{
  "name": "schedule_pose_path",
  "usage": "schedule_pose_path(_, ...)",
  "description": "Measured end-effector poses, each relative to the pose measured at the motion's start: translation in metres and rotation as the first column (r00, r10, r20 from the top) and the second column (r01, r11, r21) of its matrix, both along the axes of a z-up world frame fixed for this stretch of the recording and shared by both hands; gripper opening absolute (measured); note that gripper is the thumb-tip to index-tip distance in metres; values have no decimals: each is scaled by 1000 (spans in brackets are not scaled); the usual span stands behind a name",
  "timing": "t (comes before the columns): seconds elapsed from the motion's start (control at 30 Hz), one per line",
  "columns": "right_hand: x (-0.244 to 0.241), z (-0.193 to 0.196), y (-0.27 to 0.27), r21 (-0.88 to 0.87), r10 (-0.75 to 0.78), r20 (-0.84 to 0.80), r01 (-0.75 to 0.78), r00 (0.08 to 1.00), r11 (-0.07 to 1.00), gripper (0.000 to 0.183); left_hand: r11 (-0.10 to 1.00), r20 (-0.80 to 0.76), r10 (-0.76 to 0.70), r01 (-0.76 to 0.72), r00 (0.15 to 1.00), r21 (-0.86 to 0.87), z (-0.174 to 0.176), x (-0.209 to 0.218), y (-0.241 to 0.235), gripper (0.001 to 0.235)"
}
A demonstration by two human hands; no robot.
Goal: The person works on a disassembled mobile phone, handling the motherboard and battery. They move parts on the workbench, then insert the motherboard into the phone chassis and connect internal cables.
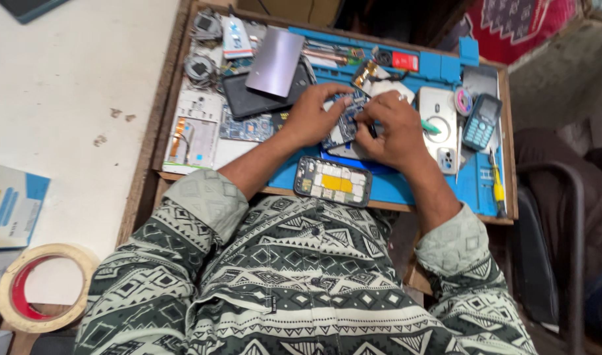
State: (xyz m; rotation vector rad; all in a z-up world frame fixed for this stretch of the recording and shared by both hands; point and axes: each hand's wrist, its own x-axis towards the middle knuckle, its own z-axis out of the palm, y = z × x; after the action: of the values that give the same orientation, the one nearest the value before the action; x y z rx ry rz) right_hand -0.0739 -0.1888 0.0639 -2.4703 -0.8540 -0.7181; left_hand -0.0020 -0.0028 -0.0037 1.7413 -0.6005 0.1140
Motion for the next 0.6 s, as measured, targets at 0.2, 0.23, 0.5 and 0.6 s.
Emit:
schedule_pose_path(0.2,-4,3,3,-39,4,-25,-5,1000,999,16,1000,-34,25,-24,999,11,-5,0,-3,28)
schedule_pose_path(0.23,-3,3,3,-41,8,-22,-9,1000,999,16,999,-43,31,-30,999,18,-5,1,-2,28)
schedule_pose_path(0.5,-3,0,4,-32,-1,-38,0,999,1000,15,999,-51,33,-32,998,23,0,-1,-1,30)
schedule_pose_path(0.6,-2,-2,3,-22,5,-9,-5,1000,1000,14,998,-108,40,-34,993,55,3,-2,-1,30)
